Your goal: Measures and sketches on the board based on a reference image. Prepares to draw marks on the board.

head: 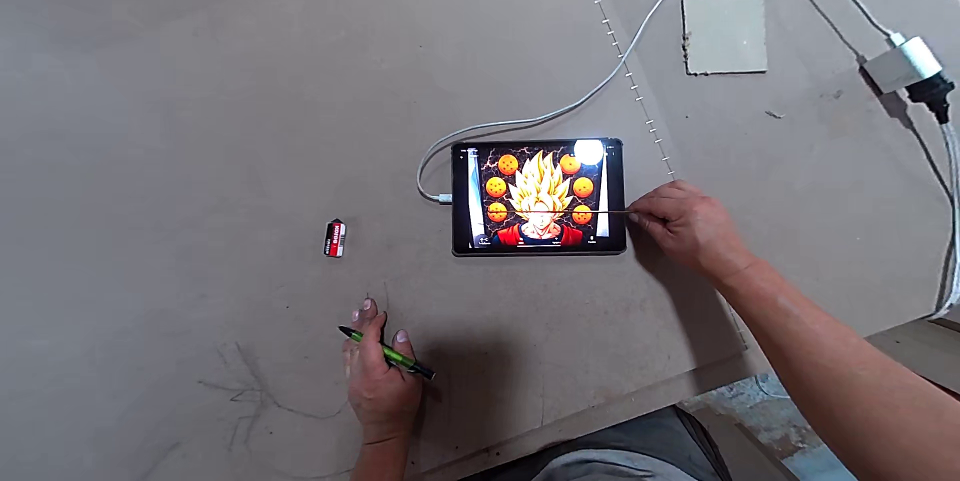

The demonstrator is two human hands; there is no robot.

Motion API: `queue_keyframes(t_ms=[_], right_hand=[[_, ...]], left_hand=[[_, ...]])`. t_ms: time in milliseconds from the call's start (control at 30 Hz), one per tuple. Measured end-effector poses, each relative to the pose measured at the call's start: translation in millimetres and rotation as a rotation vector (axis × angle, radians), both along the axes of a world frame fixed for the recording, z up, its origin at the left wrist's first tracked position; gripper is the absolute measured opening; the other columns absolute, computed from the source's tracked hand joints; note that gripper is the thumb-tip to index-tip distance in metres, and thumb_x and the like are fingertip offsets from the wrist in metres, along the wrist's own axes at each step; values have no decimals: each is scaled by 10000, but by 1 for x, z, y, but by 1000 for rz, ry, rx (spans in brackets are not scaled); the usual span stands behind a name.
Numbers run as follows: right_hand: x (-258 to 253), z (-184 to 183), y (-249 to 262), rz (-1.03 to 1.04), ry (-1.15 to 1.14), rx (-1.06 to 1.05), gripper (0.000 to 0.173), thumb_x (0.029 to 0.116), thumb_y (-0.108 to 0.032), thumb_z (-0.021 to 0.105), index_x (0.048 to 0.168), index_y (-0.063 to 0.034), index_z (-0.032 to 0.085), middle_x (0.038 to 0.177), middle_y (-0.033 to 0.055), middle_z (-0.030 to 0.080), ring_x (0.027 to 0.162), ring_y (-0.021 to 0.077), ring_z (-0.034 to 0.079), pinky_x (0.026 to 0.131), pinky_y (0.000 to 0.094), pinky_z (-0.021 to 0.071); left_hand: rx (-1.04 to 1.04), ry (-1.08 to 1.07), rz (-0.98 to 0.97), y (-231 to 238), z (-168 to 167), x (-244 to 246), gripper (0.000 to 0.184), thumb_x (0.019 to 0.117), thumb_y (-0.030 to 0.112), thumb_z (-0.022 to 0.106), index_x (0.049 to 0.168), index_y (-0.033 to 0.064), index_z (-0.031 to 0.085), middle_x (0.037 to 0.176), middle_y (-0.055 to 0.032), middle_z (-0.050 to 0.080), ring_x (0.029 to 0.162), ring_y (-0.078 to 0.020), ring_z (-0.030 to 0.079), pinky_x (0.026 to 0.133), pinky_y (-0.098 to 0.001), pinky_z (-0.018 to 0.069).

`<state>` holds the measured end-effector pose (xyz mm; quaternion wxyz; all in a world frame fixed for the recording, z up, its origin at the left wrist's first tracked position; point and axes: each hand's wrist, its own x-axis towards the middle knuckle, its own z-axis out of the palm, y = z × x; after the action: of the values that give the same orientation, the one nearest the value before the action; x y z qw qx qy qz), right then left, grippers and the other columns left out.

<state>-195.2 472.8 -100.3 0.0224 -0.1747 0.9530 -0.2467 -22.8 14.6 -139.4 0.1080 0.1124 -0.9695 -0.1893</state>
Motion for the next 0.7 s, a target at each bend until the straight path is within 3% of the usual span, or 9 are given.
queue_keyframes(t_ms=[367,500,700], right_hand=[[0,-1,1,-10,-2,9,210,1012,-288,604,1016,-202,796,1051,-44,753,1078,146,676,933,374,559],[2,-1,1,-7,11,18,196,1012,-269,612,1019,-207,798,1050,-49,753,1072,136,676,925,361,563],[4,0,3,-48,-4,-27,208,1020,-294,600,1022,-225,796,1050,-64,752,1075,118,673,948,355,555]], left_hand=[[-37,36,-9,0,-2,-3,502,1046,357,433,1334,-6,626,1451,-174,592,1394,-329,520,1168,-478,393],[-33,27,-17,-2,-3,-1,508,1046,361,420,1332,-6,623,1469,-176,577,1422,-320,494,1189,-507,362],[112,-19,-45,20,8,-26,513,1012,363,481,1359,9,612,1467,-164,577,1434,-316,479,1216,-529,329]])
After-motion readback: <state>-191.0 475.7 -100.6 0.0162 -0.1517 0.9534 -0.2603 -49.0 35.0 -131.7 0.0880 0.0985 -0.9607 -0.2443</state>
